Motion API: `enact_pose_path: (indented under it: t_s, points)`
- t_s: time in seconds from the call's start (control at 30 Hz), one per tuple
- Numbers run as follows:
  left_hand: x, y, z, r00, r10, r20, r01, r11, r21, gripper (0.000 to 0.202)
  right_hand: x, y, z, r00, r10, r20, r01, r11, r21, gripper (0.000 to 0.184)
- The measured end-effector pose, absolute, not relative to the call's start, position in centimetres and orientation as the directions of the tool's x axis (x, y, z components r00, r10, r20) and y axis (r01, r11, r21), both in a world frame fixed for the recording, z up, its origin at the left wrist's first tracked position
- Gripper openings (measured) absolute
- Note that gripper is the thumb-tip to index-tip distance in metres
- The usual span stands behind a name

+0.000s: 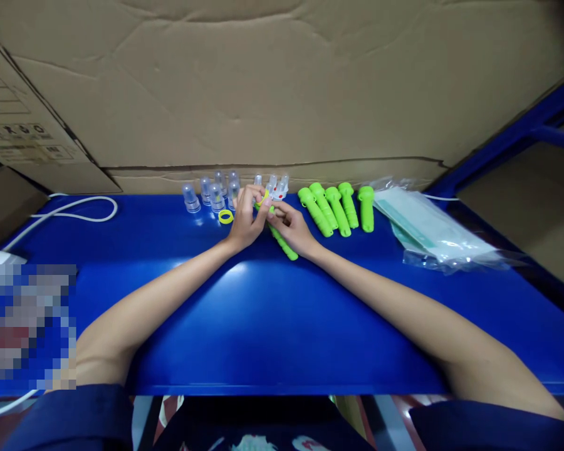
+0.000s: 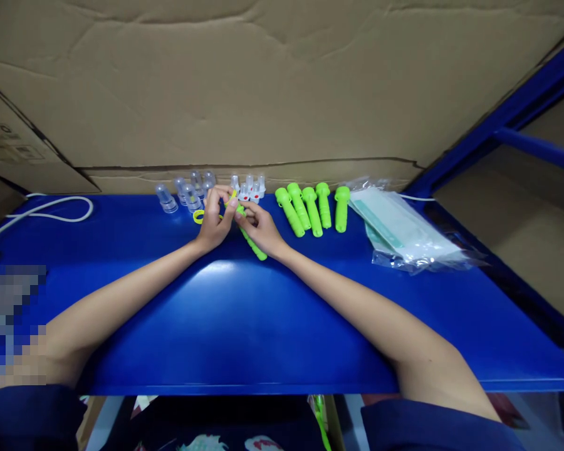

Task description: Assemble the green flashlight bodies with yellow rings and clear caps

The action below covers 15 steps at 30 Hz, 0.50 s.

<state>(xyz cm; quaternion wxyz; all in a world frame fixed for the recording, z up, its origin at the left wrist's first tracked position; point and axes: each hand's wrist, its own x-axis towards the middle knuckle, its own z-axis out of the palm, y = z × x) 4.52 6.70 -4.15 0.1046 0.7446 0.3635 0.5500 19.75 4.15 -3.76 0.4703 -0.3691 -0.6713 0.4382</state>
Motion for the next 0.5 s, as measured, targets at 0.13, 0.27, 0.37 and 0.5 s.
enact_pose_path:
  t_s: [0.13,0.27,0.37,0.5]
  points:
    - [4.47,6.73,-4.11,0.157,0.658,0.736,0.378,-0.729,0.571,0.035,19.72,4.37,-3.89,-0.273,0.921,0.278,0.005,0.29,-0.957,0.055]
    - [4.5,6.65,-4.31,0.193,0.644,0.741,0.376,-0.746,0.55,0.022,19.82,4.51,-4.01,-0.265,0.934,0.238,-0.046,0.234,-0.971,0.052]
    - [4.48,6.66,-4.45,0.199,0.653,0.73,0.364,-0.742,0.564,0.015,19.95,4.44,-4.0,-0.271,0.943,0.192,-0.056,0.184,-0.981,0.052]
    - [4.38,6.74,-4.5,0.191,0.672,0.715,0.338,-0.729,0.595,0.015,20.02,4.25,-3.81,-0.269,0.946,0.178,-0.063,0.167,-0.984,0.055]
